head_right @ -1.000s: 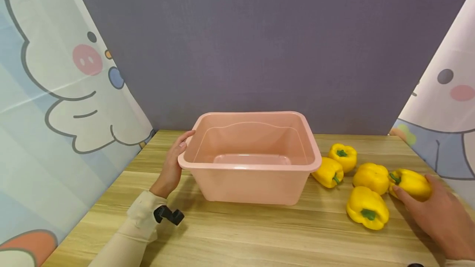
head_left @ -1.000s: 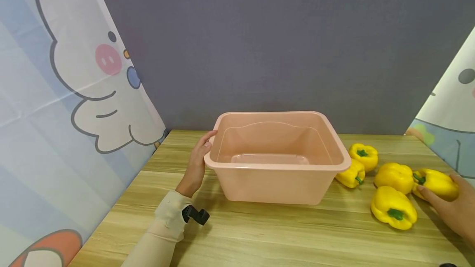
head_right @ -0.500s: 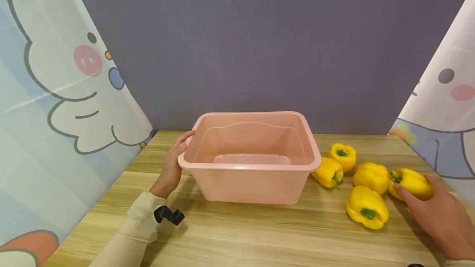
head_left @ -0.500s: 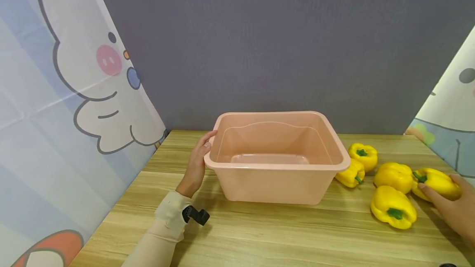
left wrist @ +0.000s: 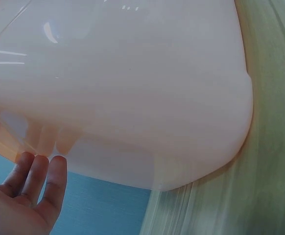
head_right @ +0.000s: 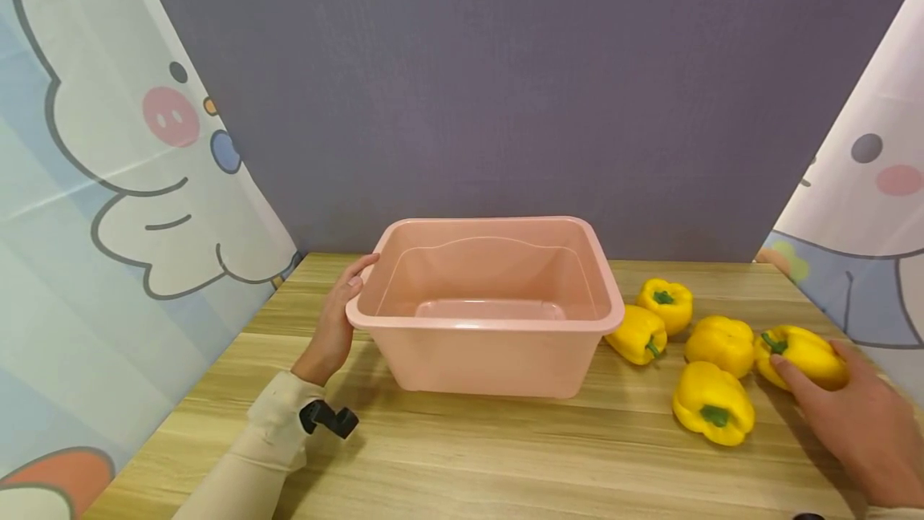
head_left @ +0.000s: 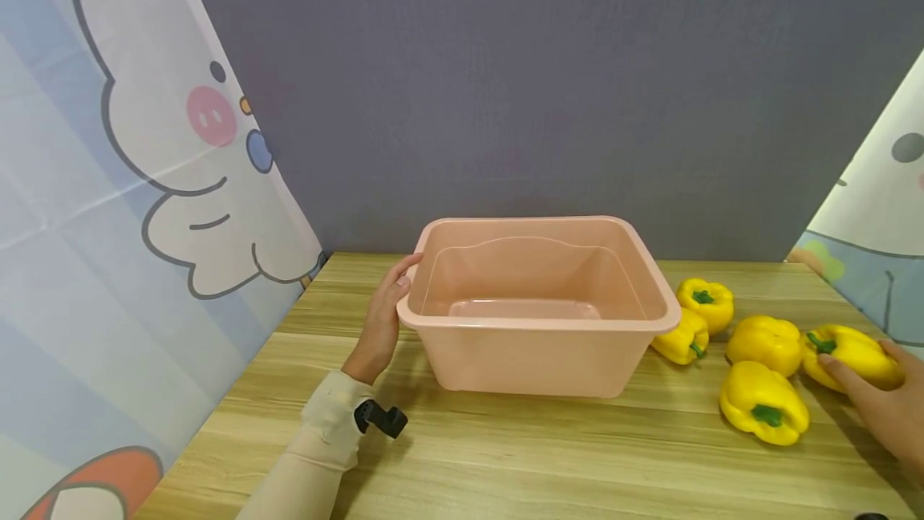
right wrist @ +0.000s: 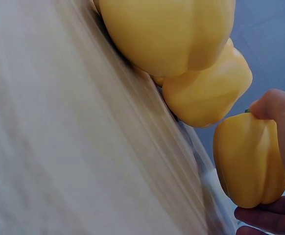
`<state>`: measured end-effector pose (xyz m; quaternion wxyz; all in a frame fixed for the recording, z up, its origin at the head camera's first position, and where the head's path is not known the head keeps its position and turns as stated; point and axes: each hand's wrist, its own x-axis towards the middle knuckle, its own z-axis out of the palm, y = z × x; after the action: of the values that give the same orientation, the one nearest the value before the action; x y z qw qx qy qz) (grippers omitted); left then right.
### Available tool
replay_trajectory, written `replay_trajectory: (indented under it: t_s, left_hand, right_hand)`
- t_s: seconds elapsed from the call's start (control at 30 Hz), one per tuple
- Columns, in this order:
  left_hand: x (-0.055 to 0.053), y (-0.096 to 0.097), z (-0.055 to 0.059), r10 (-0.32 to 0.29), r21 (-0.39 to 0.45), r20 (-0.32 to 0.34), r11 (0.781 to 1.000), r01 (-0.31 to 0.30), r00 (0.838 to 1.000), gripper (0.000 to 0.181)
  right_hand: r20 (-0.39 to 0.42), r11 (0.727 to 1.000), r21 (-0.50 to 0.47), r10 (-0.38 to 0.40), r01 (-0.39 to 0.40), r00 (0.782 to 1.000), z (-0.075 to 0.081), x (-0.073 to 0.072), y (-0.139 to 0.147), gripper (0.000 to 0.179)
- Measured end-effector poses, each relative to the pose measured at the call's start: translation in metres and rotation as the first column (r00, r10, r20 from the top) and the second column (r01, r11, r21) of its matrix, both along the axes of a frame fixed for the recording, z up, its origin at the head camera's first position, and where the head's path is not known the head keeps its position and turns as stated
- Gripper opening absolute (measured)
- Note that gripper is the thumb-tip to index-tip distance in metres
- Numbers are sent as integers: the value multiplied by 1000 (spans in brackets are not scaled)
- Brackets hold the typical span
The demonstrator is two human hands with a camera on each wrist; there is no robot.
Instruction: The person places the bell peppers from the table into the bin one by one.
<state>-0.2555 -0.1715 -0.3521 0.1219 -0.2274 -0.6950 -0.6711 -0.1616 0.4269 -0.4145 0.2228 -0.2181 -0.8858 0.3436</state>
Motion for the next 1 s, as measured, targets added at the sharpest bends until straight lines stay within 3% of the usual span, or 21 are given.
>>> replay_trajectory:
  t_s: [0.67,1.0]
  left_hand:
    - [0,0,0,5,-7,-15,1000,-5,1000,52]
    - [-1,0,-1,1,-5,-18,1000,-1,1000,53]
  right_hand:
    - [-81,1000,-7,-30,29,996,2,1,-4,85]
    - [-51,998,-25,-54,53,997,5,1,-6,86]
